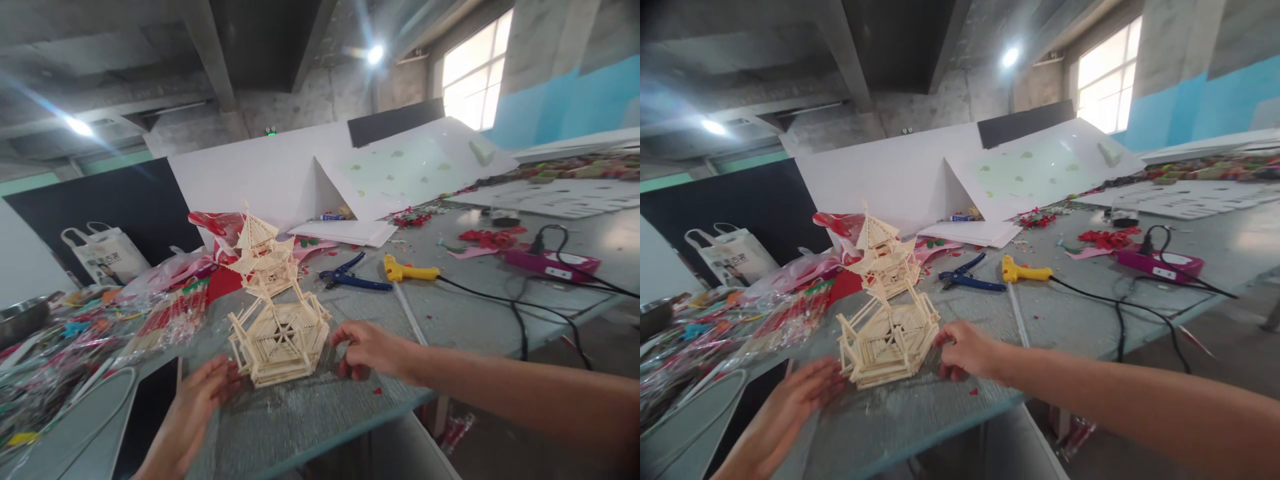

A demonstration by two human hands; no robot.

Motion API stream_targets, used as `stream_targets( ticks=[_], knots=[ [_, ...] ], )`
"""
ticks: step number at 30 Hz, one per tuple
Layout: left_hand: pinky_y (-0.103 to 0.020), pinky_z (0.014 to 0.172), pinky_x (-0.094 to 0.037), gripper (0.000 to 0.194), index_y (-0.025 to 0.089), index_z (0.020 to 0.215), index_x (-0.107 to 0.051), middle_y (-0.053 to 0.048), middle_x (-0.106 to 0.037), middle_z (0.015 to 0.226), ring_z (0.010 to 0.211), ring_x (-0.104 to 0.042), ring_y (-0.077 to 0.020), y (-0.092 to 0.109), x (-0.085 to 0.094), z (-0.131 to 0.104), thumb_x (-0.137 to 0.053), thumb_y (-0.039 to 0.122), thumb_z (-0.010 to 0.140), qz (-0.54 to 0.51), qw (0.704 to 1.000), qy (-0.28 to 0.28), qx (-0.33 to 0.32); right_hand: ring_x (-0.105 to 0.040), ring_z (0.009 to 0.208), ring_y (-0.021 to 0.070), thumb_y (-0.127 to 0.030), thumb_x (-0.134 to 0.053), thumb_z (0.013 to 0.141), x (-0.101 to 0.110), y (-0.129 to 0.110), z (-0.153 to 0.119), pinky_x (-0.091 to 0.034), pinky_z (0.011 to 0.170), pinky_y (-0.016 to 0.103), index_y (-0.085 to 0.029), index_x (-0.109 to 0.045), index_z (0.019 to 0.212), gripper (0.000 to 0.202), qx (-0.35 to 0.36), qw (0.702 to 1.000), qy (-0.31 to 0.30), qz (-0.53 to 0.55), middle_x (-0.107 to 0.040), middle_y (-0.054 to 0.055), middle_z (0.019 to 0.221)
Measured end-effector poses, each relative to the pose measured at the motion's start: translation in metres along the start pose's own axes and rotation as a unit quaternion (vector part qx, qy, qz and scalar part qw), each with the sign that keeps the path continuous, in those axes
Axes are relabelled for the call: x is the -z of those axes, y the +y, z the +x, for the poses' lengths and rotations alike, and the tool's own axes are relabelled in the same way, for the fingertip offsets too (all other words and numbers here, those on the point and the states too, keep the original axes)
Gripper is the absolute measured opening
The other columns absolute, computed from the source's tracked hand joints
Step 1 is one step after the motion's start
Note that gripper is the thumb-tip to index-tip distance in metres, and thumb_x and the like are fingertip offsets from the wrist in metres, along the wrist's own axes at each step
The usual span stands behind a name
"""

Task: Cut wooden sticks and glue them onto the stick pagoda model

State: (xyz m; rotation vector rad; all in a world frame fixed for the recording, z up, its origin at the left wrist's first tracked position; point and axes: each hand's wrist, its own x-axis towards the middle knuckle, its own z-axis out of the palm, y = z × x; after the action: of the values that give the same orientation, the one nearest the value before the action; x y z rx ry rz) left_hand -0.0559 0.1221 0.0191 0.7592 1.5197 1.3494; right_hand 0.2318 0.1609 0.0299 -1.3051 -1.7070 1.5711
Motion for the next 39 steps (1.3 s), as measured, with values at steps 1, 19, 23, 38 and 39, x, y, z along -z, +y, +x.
stream_targets(
  ticks=[1,19,23,38,39],
  knots=[
    [-0.030,0.077,-0.054,0.026,0.011,0.100,-0.056,-0.012,-0.070,0.094,0.084,-0.067,-0.0214,-0.001,-0.002,-0.002,-0.054,0.009,0.074,-0.005,1.000,-0.007,0.010,-0.051,0.048,0.0077,-0.006,-0.042,0.056,-0.002,-0.001,0.000,-0.040,0.050,0.020,-0.013,-0.052,0.095,0.041,0.000,1.000,-0.005,0.006,-0.063,0.001,0.065],
    [-0.029,0.077,-0.052,0.021,0.008,0.094,-0.060,-0.014,-0.071,0.093,0.081,-0.068,-0.0203,-0.001,-0.007,-0.006,-0.058,0.009,0.074,-0.030,0.998,-0.060,0.007,-0.054,0.050,0.0091,-0.010,-0.041,0.055,-0.023,-0.014,-0.010,-0.039,0.053,0.020,-0.015,-0.047,0.088,0.034,-0.013,0.998,-0.046,0.049,-0.062,0.000,0.060],
    [-0.031,0.081,-0.051,0.026,0.010,0.094,-0.061,-0.014,-0.070,0.097,0.089,-0.066,-0.0224,-0.006,-0.003,-0.006,-0.064,0.018,0.069,-0.021,0.996,-0.085,-0.018,-0.053,0.051,0.0084,-0.010,-0.041,0.056,-0.021,-0.009,-0.010,-0.035,0.048,0.018,-0.016,-0.047,0.091,0.036,-0.025,0.999,-0.029,-0.010,-0.062,0.000,0.063],
    [-0.031,0.079,-0.049,0.038,0.011,0.105,-0.056,-0.011,-0.067,0.102,0.089,-0.063,-0.0187,0.091,0.033,0.046,-0.048,0.036,0.077,0.420,0.830,0.021,-0.367,-0.057,0.064,0.0139,-0.024,-0.045,0.082,0.003,0.016,-0.063,-0.043,0.059,0.023,-0.023,-0.061,0.079,0.017,0.210,0.918,0.026,-0.335,-0.061,0.002,0.069],
    [-0.030,0.077,-0.049,0.034,0.012,0.101,-0.058,-0.009,-0.068,0.098,0.086,-0.064,-0.0181,0.095,0.030,0.059,-0.049,0.033,0.077,0.447,0.819,0.015,-0.360,-0.057,0.063,0.0136,-0.024,-0.045,0.082,0.002,0.018,-0.061,-0.043,0.059,0.022,-0.023,-0.061,0.079,0.016,0.215,0.914,0.024,-0.344,-0.061,0.001,0.068]
  ],
)
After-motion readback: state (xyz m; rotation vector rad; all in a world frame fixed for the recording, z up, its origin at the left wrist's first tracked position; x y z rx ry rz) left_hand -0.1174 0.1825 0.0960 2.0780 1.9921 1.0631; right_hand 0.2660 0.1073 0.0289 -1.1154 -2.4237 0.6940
